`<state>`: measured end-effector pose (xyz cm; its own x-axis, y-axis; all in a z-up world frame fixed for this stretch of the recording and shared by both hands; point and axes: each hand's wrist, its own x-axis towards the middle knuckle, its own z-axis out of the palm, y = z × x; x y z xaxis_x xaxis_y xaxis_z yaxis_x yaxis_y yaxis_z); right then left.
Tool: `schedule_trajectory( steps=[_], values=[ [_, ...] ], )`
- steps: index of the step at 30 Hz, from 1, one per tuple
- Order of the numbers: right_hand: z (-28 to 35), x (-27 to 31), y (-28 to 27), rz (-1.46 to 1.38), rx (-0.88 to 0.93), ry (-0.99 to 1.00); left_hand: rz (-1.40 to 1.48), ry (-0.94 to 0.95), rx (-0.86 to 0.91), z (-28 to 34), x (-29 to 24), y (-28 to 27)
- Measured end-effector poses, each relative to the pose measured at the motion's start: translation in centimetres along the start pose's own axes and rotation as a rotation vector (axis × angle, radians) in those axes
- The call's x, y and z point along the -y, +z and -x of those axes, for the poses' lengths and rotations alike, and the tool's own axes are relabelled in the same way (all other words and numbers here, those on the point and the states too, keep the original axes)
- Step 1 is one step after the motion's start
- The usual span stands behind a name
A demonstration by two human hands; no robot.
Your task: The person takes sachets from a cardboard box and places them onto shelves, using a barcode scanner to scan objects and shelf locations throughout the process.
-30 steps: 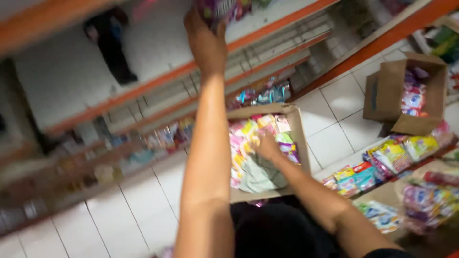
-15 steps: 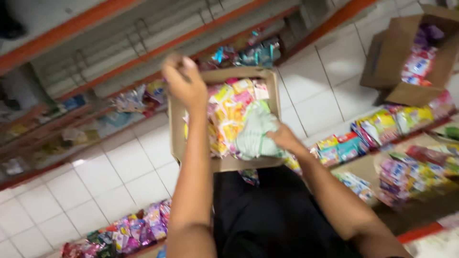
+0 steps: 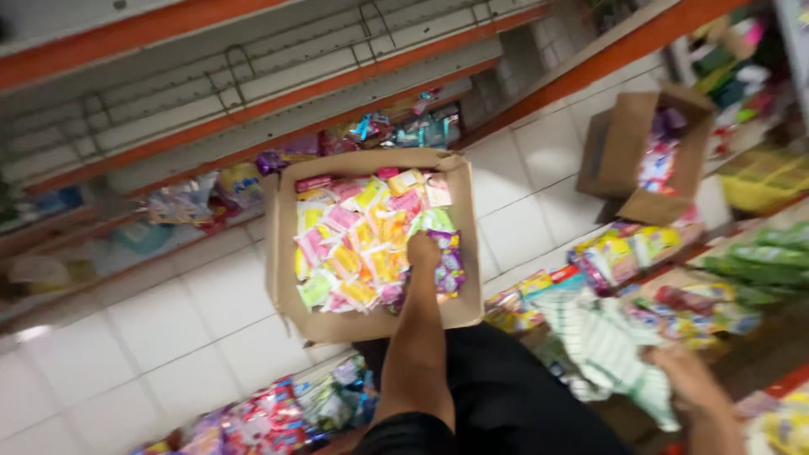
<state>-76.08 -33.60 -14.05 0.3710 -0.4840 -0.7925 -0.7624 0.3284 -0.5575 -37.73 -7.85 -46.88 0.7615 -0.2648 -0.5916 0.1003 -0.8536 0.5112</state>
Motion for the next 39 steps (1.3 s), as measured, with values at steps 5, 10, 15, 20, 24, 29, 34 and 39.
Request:
schedule_trajectory(
  steps=[5,10,15,20,24,29,34,39],
  values=[
    [-1.0,1.2,10.0,0.073,0.066,0.087,0.051,-0.004,-0.108,0.7,1.1,0.2],
    [-2.2,6.9,17.5,0.356,0.142,-0.054,0.498,0.152,-0.209,5.7,1.2,-5.0],
    [-5.5,8.9,27.3,0.636,-0.013,-0.63,0.483,0.022,-0.071,11.8,0.3,-13.9],
    [-5.0,10.2,39.1,0.77,-0.122,-0.962,1.057,0.431,-0.376,17.3,-2.1,-17.0],
    [-2.0,14.7,42.0,0.482,-0.058,-0.967,1.549,0.165,-0.053,19.7,-2.2,-19.6],
    [1.5,17.3,42.2,0.358,-0.042,-0.609,1.222,0.191,-0.303,21.7,-0.6,-22.2],
    [-0.6,15.7,41.3,0.215,0.051,-0.939,1.272,0.129,-0.38,23.9,0.3,-23.3],
    [-0.8,13.7,42.0,-0.664,0.533,-0.221,1.036,0.101,-0.513,27.4,0.8,-25.9]
  ],
)
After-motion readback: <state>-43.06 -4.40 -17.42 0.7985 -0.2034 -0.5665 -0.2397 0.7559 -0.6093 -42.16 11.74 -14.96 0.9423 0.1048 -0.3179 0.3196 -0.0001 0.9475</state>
